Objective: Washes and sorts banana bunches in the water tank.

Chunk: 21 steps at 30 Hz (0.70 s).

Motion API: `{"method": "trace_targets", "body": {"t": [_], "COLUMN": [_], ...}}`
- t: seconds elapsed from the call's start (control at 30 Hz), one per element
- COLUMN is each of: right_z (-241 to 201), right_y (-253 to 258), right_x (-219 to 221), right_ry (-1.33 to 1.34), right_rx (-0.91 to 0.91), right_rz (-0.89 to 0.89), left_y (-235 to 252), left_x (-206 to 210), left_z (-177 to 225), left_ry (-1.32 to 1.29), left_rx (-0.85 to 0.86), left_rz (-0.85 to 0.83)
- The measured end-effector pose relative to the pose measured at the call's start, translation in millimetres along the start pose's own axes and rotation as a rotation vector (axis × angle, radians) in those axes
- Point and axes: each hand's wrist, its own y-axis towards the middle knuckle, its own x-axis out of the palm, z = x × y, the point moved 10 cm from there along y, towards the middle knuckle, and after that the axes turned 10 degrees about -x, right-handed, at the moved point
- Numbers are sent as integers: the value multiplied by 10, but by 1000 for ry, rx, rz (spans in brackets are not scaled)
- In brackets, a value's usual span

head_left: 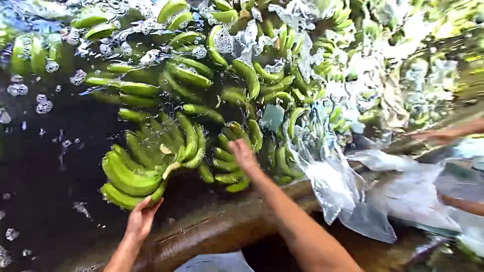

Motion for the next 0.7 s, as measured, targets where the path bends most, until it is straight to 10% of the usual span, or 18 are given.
{"method": "trace_targets", "body": {"t": [0.17,0.43,0.7], "right_z": [1319,1930,440], "right_y": [1015,1172,110], "right_x": [-1446,-1206,-583], "right_ry": [-188,37,686], "right_rx": [265,344,11], "right_rz": [367,484,263], "left_y": [154,555,764], "left_x": [-410,-132,37], "left_z": [622,794,1200], "left_ry": [-28,92,431], "left_rx": [247,219,70], "left_rz": [85,439,224]}}
